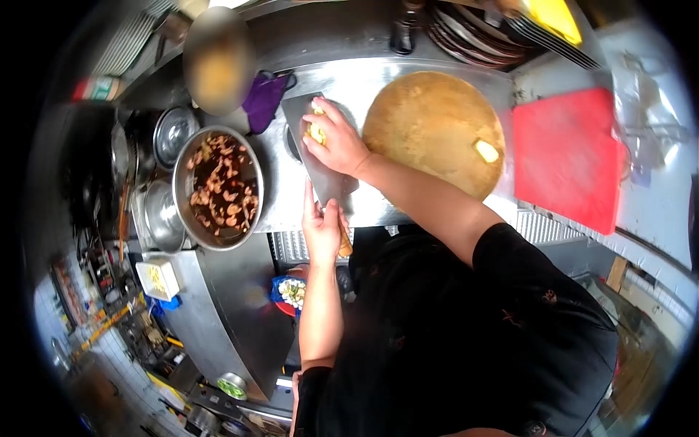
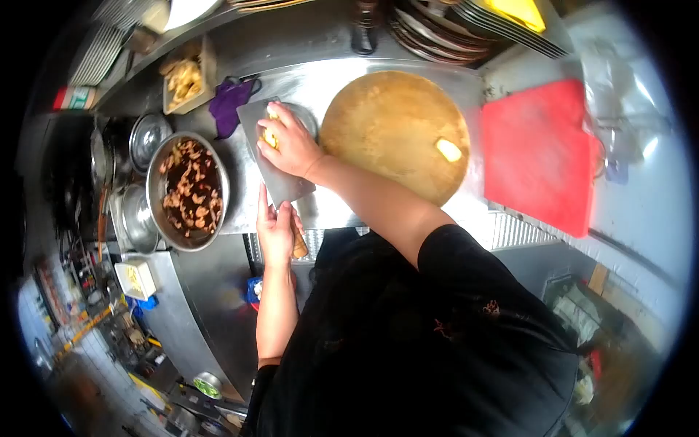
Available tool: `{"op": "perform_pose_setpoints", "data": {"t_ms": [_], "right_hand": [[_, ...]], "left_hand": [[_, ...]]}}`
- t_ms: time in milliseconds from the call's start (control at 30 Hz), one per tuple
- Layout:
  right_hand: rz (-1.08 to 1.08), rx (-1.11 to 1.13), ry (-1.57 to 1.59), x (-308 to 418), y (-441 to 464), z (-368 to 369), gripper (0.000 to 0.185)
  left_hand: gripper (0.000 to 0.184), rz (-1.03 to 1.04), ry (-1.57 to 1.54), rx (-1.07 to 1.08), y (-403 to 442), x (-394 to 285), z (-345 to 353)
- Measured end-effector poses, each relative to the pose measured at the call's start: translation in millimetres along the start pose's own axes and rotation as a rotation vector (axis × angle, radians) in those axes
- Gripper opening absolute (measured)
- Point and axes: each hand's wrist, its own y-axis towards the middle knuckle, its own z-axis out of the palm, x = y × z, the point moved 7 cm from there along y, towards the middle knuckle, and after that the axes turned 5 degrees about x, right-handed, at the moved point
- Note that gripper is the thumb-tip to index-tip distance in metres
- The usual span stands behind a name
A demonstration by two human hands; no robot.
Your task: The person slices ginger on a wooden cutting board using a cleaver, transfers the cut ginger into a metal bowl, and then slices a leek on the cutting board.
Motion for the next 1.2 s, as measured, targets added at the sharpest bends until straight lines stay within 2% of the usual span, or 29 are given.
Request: {"op": "perform_pose_setpoints", "data": {"t_ms": [167,233,333,400,500,633,700,767,833,867,933,1033,1133,1200], "right_hand": [[0.119,0.077,0.001,-30.1,8.4,48.4,0.044],[0.165,0.054,-0.190,-62.7,0.4,61.8,0.039],[0.169,0.129,-0.375,-75.5,-4.6,62.7,0.036],[0.127,0.166,-0.289,-68.2,0.0,63.5,0.035],[0.022,0.171,-0.182,-31.2,18.4,56.8,0.029],[-0.256,0.163,-0.031,31.5,33.5,42.3,0.017],[-0.278,0.224,-0.007,30.8,25.3,46.4,0.013],[-0.127,0.319,-0.277,-13.1,15.0,54.2,0.014],[-0.104,0.476,-0.526,-41.3,1.3,51.1,0.021],[-0.129,0.409,-0.462,-41.8,-0.5,38.9,0.021],[-0.171,0.289,-0.334,-14.5,-0.3,-1.3,0.022],[-0.047,0.212,-0.388,-0.1,-5.4,-73.0,0.021],[0.055,0.090,-0.564,-22.0,-25.5,-162.7,0.024],[0.151,0.004,-0.645,-37.1,-44.9,-224.1,0.026]], "left_hand": [[0.075,0.001,0.182,-0.089,11.2,-6.4,-37.5],[0.076,-0.022,0.252,-0.129,10.3,-11.3,-45.0],[0.074,0.053,0.411,-0.172,13.4,-16.4,-54.8],[0.072,0.065,0.464,-0.180,14.0,-21.7,-56.0],[0.072,0.215,0.682,-0.177,22.3,-17.2,-61.1],[0.071,0.145,0.556,-0.169,27.1,-22.2,-55.7],[0.073,0.085,0.454,-0.164,28.6,-29.2,-52.8],[0.074,0.115,0.462,-0.184,33.1,-27.0,-59.8],[0.074,0.209,0.524,-0.215,34.4,-30.0,-64.9],[0.074,0.239,0.570,-0.227,32.5,-33.1,-65.5],[0.072,0.144,0.587,-0.228,24.8,-43.5,-60.1],[0.070,0.116,0.622,-0.228,14.2,-53.2,-47.7],[0.074,0.229,0.680,-0.167,8.1,-41.3,-32.3],[0.071,0.229,0.696,-0.085,3.0,-43.5,-10.4]]}}
